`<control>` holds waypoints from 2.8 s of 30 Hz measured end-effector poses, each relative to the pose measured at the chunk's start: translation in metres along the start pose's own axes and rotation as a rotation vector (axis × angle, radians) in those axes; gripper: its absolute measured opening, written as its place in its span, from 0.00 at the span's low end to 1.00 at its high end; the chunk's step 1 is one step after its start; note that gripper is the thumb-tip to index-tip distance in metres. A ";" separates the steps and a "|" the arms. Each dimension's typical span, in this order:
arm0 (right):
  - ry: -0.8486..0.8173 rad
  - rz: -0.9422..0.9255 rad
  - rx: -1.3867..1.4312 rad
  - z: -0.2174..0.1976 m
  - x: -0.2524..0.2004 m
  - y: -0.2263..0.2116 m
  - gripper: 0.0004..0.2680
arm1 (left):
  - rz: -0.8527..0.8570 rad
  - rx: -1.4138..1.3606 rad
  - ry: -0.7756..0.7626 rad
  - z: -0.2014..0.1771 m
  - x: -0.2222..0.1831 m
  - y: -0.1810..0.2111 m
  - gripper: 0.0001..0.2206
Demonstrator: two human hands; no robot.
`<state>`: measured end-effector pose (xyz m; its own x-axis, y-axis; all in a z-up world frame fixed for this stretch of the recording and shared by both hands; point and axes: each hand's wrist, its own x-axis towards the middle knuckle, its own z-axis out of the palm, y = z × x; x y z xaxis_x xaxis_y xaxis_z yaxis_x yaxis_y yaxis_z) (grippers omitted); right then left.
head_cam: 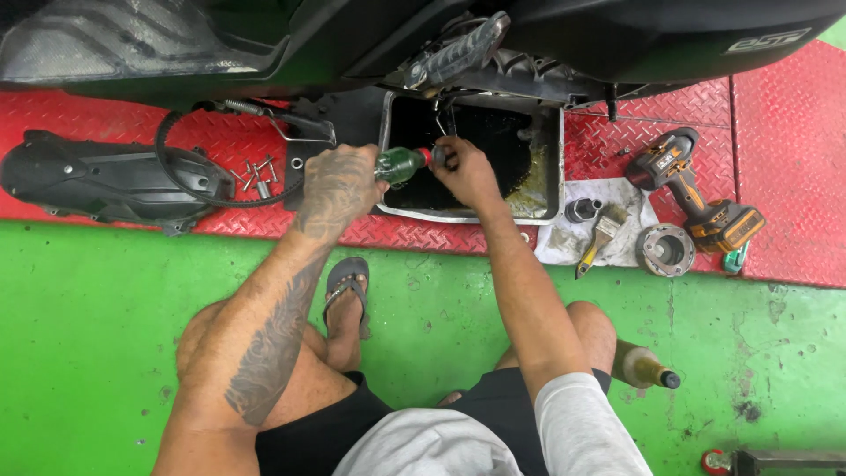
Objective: Draining oil from a motorcycle engine into a pan and a small bottle
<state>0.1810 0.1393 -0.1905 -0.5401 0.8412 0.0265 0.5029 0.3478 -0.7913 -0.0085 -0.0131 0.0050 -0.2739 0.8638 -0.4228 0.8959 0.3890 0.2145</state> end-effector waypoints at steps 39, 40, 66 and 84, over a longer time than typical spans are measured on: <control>-0.001 -0.012 0.084 0.028 0.006 0.007 0.17 | -0.582 -1.065 1.130 0.302 0.045 -0.243 0.40; -0.001 -0.012 0.083 0.023 0.007 0.007 0.17 | -0.582 -1.066 1.130 0.303 0.037 -0.235 0.40; 0.166 -0.090 0.263 -0.017 -0.002 -0.025 0.19 | -0.197 0.091 0.793 0.282 0.115 -0.177 0.09; 0.250 -0.229 0.729 -0.017 -0.013 -0.019 0.19 | -0.176 -0.405 0.746 0.236 0.085 -0.141 0.07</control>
<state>0.1900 0.1286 -0.1652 -0.3658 0.8796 0.3040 -0.2162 0.2374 -0.9470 -0.0752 -0.0700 -0.2691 -0.6816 0.7095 0.1790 0.6646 0.4979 0.5571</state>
